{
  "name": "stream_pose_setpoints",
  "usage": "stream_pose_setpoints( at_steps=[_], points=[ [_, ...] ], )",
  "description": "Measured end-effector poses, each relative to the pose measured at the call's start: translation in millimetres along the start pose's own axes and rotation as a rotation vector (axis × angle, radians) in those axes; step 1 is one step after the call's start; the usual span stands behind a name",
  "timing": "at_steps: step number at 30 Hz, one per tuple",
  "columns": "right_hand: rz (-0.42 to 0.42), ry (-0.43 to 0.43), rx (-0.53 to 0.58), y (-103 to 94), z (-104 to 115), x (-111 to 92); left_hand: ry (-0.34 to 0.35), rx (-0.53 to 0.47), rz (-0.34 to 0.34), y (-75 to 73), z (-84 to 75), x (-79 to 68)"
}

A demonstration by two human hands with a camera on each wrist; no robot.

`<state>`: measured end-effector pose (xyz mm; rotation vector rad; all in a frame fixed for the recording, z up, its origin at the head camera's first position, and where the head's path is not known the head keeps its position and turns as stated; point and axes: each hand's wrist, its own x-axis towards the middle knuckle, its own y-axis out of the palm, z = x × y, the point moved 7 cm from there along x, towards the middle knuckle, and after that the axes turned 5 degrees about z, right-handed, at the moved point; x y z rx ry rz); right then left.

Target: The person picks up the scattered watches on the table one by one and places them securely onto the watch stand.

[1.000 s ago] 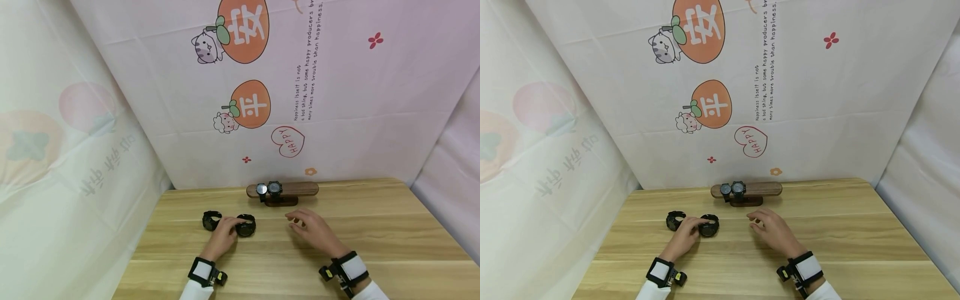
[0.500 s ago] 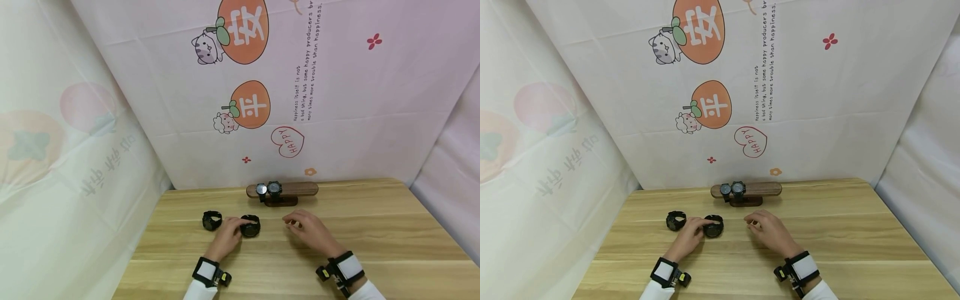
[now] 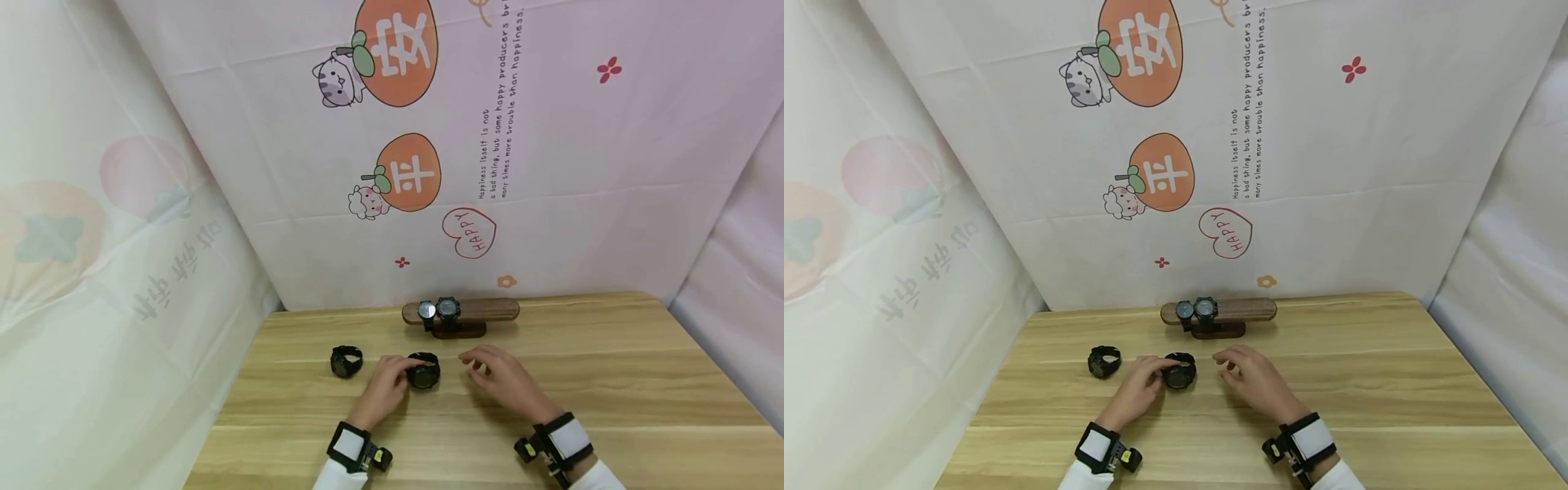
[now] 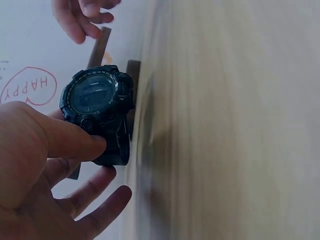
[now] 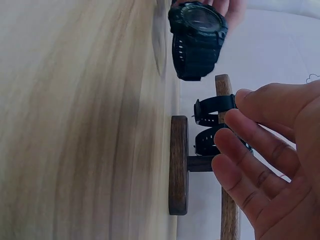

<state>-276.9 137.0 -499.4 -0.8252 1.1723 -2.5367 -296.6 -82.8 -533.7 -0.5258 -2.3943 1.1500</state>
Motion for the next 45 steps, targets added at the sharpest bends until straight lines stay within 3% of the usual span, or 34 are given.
stream_pose_setpoints(
  at_steps=[6, 14, 26, 39, 45],
  points=[
    [-0.008, 0.000, 0.007, 1.2, 0.3, -2.0, -0.010, -0.048, 0.004, 1.2, -10.0, 3.9],
    [-0.010, -0.053, 0.054, 4.3, 2.8, -2.6, 0.003, -0.032, 0.011, 6.8, -25.1, 8.6],
    [0.040, -0.140, 0.076, 13.9, 9.9, -4.3, 0.017, -0.125, 0.020, 21.0, -26.7, 9.5],
    [0.049, -0.122, -0.007, 15.3, 7.6, -4.3, 0.051, -0.214, -0.014, 22.6, -32.4, 8.3],
    [0.057, -0.064, 0.010, 14.2, 6.0, -3.5, 0.059, -0.240, 0.002, 24.6, -32.2, 8.3]
  ],
)
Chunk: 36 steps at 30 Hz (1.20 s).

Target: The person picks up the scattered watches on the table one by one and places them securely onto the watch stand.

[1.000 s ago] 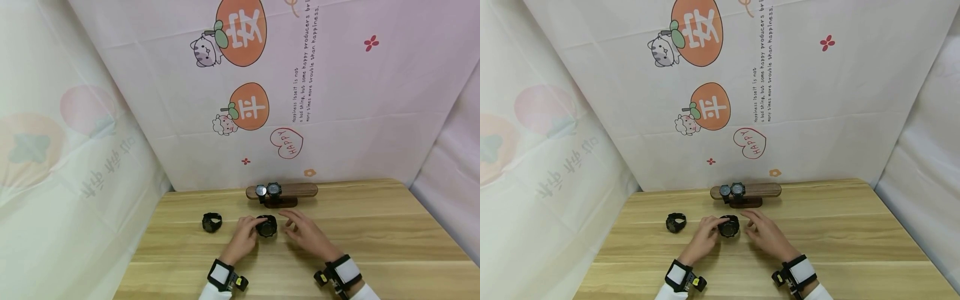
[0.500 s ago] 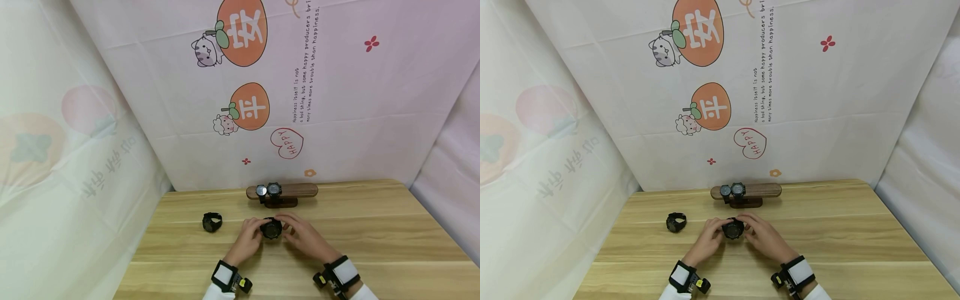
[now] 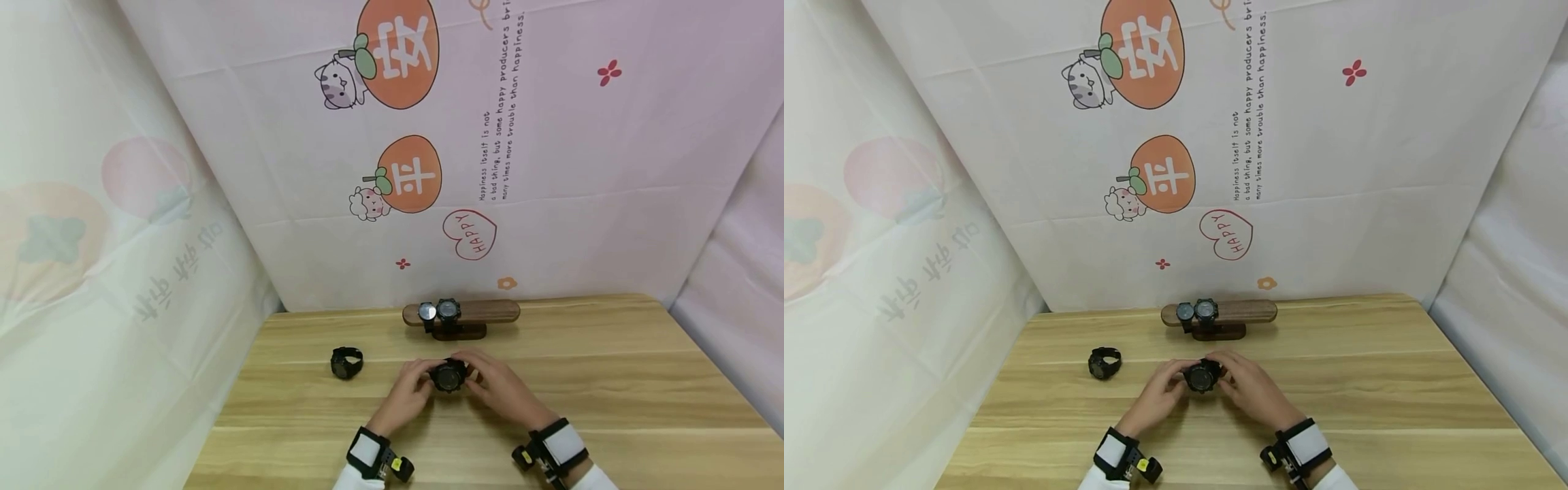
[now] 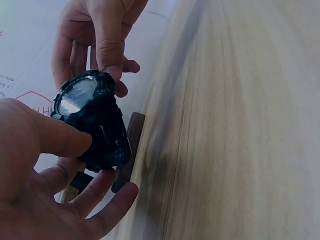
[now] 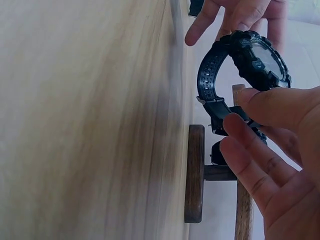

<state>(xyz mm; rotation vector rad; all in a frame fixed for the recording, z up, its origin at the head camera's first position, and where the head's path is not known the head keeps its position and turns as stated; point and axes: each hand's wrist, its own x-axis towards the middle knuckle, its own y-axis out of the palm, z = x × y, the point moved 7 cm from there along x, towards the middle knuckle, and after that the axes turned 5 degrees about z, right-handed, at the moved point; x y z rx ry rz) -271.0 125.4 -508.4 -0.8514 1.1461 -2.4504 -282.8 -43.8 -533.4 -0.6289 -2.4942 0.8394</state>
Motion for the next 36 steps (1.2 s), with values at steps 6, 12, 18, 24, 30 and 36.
stream_pose_setpoints(
  at_steps=[6, 12, 18, 24, 30, 36],
  points=[
    [-0.001, 0.064, 0.038, -0.5, -5.7, -0.4, -0.016, -0.098, 0.057, 3.3, 1.3, 0.8],
    [-0.063, 0.010, 0.000, -4.1, -7.4, -0.5, -0.027, -0.105, 0.067, 3.5, 1.4, 1.0],
    [-0.108, -0.024, -0.012, -7.8, -6.9, -1.2, -0.014, -0.122, 0.063, 4.4, -0.3, 1.5],
    [-0.105, 0.001, 0.006, -9.5, -6.1, -1.6, -0.037, -0.165, 0.055, 5.8, -0.2, 1.1],
    [-0.090, 0.031, 0.043, -7.4, -6.6, -3.7, -0.054, -0.192, 0.038, 6.3, 1.7, 0.0],
    [-0.060, 0.017, 0.046, -4.2, -4.6, -4.5, -0.046, -0.205, 0.009, 6.3, 0.3, -1.2]
  ],
)
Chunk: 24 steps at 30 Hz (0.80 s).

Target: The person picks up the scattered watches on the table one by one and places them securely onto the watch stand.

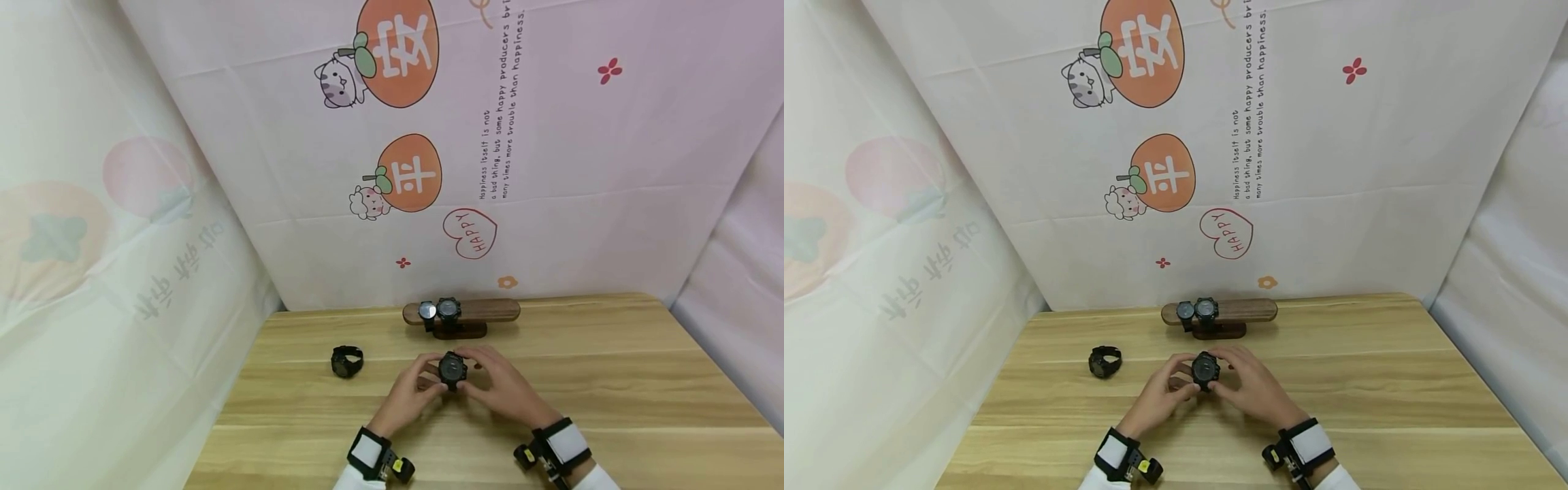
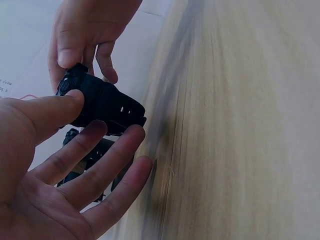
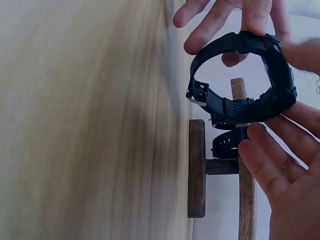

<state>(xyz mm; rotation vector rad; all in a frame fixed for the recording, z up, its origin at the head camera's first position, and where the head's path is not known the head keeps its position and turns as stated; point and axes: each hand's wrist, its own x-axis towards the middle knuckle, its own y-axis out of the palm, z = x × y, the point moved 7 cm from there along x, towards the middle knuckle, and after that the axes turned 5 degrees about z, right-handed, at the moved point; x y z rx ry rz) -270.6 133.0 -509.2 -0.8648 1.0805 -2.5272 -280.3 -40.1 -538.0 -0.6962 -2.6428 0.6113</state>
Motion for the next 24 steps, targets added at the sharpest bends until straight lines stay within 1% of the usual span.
stream_pose_setpoints(
  at_steps=[3, 7, 11, 13, 16, 19, 21, 24],
  points=[
    [0.017, 0.005, -0.007, 1.4, 0.0, 0.4, 0.008, -0.029, -0.006, 0.3, -2.7, -0.5],
    [0.027, 0.017, -0.010, 2.7, -1.3, 0.7, -0.007, -0.048, 0.002, 0.6, -4.9, -1.0],
    [0.027, 0.001, -0.018, 3.9, 0.0, 1.7, -0.008, -0.031, -0.003, -0.4, -5.9, -1.1],
    [0.024, -0.011, -0.018, 4.2, 1.3, 2.2, 0.001, -0.001, -0.014, -1.3, -6.1, -1.0],
    [0.020, -0.028, -0.010, 4.9, 2.2, 2.6, 0.030, 0.057, -0.035, -2.4, -6.4, -0.9],
    [0.023, -0.047, -0.008, 5.4, 3.4, 2.7, 0.089, 0.098, -0.044, -2.5, -9.0, 0.5],
    [0.033, -0.058, -0.008, 6.2, 4.0, 2.7, 0.133, 0.102, -0.042, -2.0, -11.4, 1.8],
    [0.045, -0.070, -0.011, 6.8, 5.1, 2.7, 0.174, 0.100, -0.038, -1.1, -13.6, 3.1]
  ],
)
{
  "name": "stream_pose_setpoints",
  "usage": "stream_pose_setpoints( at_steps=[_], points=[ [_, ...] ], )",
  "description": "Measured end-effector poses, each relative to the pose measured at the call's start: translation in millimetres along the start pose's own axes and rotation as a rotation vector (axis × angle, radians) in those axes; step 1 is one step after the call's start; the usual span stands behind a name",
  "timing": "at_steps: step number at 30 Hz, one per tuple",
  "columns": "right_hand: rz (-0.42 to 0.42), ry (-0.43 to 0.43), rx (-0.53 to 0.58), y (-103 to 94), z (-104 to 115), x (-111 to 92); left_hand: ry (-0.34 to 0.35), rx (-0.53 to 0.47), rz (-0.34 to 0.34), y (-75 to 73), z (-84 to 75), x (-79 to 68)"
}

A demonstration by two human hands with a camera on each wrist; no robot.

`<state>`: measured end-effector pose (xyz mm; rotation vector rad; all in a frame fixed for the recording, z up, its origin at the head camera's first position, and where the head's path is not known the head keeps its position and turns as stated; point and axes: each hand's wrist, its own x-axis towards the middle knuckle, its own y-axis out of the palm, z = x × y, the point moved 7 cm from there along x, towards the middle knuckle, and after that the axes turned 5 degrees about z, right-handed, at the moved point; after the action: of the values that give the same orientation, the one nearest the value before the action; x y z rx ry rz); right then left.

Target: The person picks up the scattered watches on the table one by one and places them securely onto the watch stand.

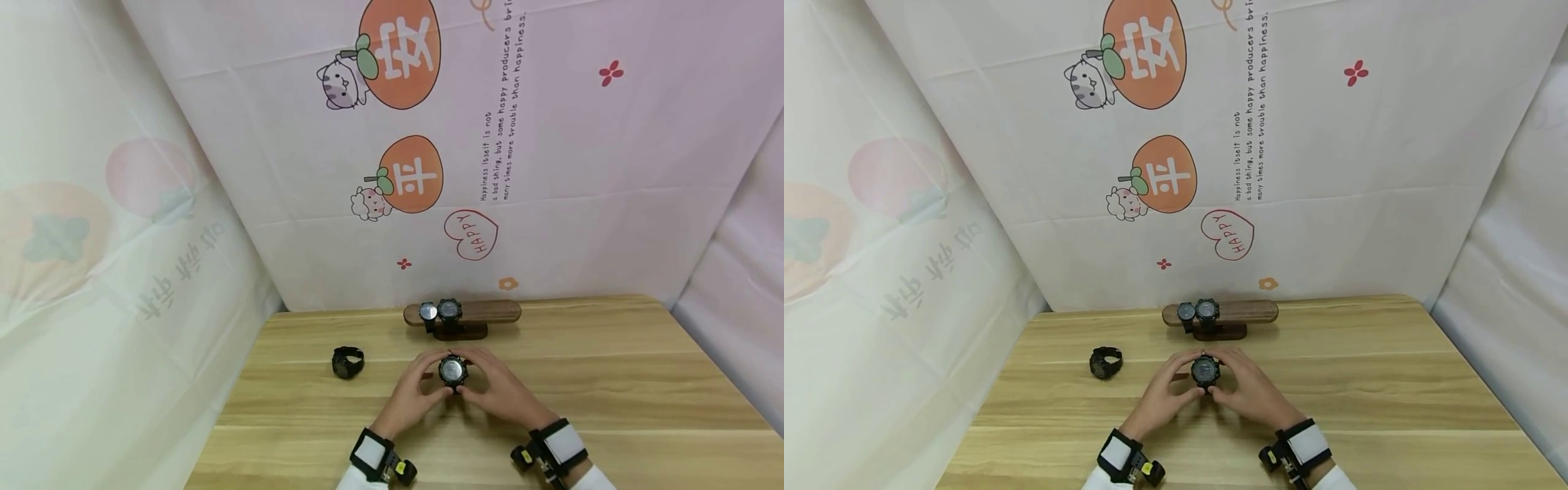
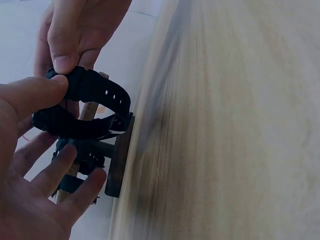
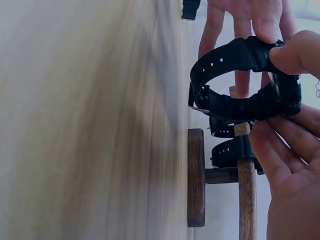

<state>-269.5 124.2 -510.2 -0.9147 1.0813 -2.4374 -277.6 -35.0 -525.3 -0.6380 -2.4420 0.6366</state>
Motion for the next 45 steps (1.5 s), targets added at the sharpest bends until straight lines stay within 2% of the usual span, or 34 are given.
stream_pose_setpoints(
  at_steps=[9, 15, 23, 26, 28, 30, 33, 36, 40, 45],
  points=[
    [0.003, 0.007, 0.014, 2.2, -1.1, -1.2, 0.019, -0.034, -0.029, 0.7, -0.2, -0.9],
    [-0.018, -0.011, 0.017, 2.9, -2.5, 0.7, -0.002, -0.034, -0.005, 0.3, -0.1, -1.9],
    [0.002, -0.008, 0.029, 4.8, -4.1, 1.1, 0.051, -0.020, 0.022, -2.8, 2.6, 0.1],
    [0.007, 0.019, 0.047, 4.7, -4.9, 1.3, 0.075, -0.036, -0.015, -13.2, -11.4, 2.1],
    [0.006, 0.038, 0.053, 4.5, -6.0, 1.3, 0.071, -0.043, -0.053, -19.7, -11.1, 4.5],
    [0.010, 0.057, 0.056, 4.5, -7.4, 0.8, 0.054, -0.039, -0.103, -27.1, -8.5, 7.1],
    [0.017, 0.068, 0.050, 4.7, -9.1, 0.0, 0.033, -0.002, -0.174, -34.7, 8.6, 12.1],
    [0.020, 0.081, 0.059, 4.3, -10.1, -1.1, 0.049, 0.065, -0.242, -44.5, 11.6, 17.7],
    [0.022, 0.088, 0.059, 4.4, -10.6, -1.8, 0.071, 0.148, -0.303, -55.7, 14.8, 25.8],
    [0.032, 0.088, 0.056, 4.7, -10.8, -1.6, 0.026, 0.228, -0.332, -66.2, 19.6, 36.4]
  ],
)
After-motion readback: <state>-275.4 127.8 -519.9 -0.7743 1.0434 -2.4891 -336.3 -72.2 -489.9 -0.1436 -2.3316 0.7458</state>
